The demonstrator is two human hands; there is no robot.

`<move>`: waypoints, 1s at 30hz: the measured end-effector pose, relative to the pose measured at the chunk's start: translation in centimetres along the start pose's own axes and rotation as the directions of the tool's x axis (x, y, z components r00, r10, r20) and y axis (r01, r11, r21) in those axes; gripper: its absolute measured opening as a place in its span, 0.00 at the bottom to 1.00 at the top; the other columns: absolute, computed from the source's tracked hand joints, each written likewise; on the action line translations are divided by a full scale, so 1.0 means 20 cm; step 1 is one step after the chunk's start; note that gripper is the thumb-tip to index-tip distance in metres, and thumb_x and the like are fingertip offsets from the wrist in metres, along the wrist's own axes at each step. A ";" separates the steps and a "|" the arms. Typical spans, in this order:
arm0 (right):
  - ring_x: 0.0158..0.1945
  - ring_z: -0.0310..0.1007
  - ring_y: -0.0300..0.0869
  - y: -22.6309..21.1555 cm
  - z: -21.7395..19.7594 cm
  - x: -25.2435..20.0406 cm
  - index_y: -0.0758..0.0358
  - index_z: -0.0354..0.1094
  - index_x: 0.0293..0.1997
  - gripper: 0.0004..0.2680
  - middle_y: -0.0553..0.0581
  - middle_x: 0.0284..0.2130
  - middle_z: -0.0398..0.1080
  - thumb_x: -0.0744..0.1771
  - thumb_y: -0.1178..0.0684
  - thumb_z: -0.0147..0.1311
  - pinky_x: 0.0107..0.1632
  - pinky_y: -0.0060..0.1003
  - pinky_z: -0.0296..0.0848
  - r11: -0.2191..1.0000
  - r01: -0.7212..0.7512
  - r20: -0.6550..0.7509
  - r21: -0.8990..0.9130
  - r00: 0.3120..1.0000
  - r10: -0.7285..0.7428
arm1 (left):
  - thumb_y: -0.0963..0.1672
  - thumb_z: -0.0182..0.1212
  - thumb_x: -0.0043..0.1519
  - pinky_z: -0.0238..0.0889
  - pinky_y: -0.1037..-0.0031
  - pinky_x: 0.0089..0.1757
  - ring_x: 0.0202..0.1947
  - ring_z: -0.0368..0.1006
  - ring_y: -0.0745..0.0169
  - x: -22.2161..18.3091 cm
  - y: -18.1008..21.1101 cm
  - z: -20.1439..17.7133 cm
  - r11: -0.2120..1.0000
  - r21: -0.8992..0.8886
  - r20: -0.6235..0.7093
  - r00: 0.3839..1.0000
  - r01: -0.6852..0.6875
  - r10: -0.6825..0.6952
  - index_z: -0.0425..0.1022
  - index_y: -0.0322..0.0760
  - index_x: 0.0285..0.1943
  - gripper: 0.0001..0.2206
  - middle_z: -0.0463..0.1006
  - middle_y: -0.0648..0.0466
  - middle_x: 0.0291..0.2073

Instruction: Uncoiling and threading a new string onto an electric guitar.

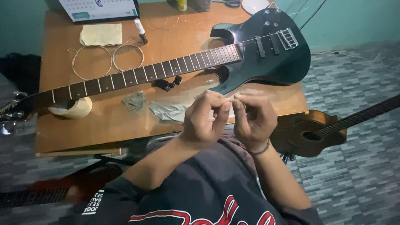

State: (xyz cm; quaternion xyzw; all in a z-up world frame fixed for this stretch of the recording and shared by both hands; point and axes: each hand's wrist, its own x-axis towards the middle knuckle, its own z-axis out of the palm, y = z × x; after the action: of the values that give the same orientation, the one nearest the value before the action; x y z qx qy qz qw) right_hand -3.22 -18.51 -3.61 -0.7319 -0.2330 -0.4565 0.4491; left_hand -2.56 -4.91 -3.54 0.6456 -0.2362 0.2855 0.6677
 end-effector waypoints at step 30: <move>0.34 0.78 0.47 1.42 -0.62 0.32 0.73 0.76 0.38 0.03 0.64 0.30 0.77 0.66 0.69 0.67 0.36 0.38 0.75 0.888 -0.443 -0.005 -0.121 0.895 0.445 | 0.40 0.61 0.64 0.74 0.68 0.29 0.27 0.78 0.51 0.67 -0.90 1.10 0.952 0.216 0.548 0.834 -0.216 0.065 0.75 0.33 0.39 0.03 0.74 0.49 0.28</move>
State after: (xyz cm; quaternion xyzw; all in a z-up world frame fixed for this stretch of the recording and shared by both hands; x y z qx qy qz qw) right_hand 15.41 -43.58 -8.30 -0.7964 -0.0370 -0.3466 0.4942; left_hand 20.64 -25.87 -6.19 0.7645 -0.4191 0.1722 0.4586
